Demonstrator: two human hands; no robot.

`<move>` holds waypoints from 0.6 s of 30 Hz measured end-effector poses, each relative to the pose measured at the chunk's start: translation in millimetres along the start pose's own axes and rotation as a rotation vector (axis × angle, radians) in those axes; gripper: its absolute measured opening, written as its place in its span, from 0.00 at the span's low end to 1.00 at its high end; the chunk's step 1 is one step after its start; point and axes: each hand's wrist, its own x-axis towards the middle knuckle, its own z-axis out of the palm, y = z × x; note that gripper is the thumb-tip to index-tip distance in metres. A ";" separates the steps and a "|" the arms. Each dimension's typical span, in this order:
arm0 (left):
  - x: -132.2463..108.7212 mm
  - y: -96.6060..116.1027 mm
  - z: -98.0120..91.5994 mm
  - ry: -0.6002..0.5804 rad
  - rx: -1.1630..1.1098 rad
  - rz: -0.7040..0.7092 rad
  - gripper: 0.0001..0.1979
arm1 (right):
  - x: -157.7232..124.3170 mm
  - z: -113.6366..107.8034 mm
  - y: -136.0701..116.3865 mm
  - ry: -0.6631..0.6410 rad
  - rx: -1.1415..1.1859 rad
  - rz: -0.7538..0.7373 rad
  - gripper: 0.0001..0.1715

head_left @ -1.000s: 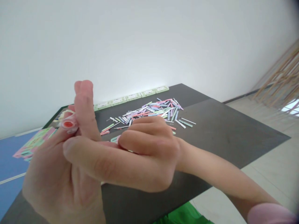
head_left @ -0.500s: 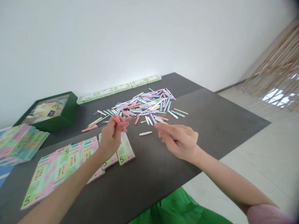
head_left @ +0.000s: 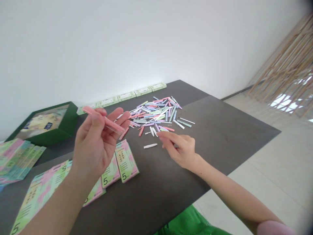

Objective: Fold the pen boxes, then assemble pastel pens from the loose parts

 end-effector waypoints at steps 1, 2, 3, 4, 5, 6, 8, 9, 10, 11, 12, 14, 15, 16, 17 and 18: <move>-0.4 4.1 2.2 0.028 -0.008 -0.008 0.06 | 4.8 2.5 -4.4 -0.003 0.009 -0.006 0.09; -0.9 6.3 3.9 0.043 -0.006 -0.011 0.07 | 9.7 5.3 -9.3 -0.005 0.016 -0.023 0.08; -1.7 6.1 4.8 0.041 0.011 -0.001 0.07 | 14.0 8.0 -14.4 0.000 0.022 -0.045 0.09; -2.4 3.5 4.5 0.027 0.053 0.023 0.08 | 17.3 10.4 -19.0 0.015 0.027 -0.060 0.10; -3.1 -1.7 3.1 0.009 0.116 0.057 0.09 | 19.2 12.2 -22.8 0.041 0.031 -0.069 0.11; -3.7 -9.3 0.3 -0.012 0.189 0.087 0.10 | 19.4 13.1 -25.5 0.072 0.032 -0.068 0.11; -4.3 -30.4 -9.3 -0.054 0.344 0.114 0.12 | 14.6 11.5 -26.6 0.118 0.032 -0.048 0.09; -4.1 -42.9 -15.7 -0.072 0.395 0.087 0.13 | 9.9 9.1 -25.2 0.126 0.033 -0.034 0.09; -3.4 -56.0 -22.8 -0.096 0.448 0.054 0.14 | 4.2 5.8 -22.8 0.126 0.031 -0.020 0.09; -2.2 -69.0 -30.1 -0.116 0.505 0.019 0.15 | -2.2 1.8 -19.6 0.114 0.027 -0.007 0.09; -0.6 -81.5 -37.3 -0.127 0.561 -0.010 0.15 | -8.8 -2.6 -16.0 0.101 0.020 0.003 0.09; 3.6 -103.7 -49.9 -0.133 0.664 -0.068 0.13 | -21.2 -11.2 -8.8 0.084 -0.003 0.021 0.10; 5.9 -113.0 -54.8 -0.138 0.707 -0.102 0.12 | -26.5 -15.0 -5.7 0.079 -0.016 0.025 0.10; 8.0 -121.2 -58.5 -0.141 0.742 -0.136 0.11 | -31.1 -18.2 -3.0 0.076 -0.027 0.024 0.10; 9.9 -128.2 -61.1 -0.146 0.766 -0.169 0.12 | -34.8 -20.9 -0.7 0.072 -0.034 0.020 0.11; 11.5 -134.2 -62.5 -0.150 0.780 -0.200 0.13 | -37.8 -22.9 1.3 0.066 -0.040 0.013 0.11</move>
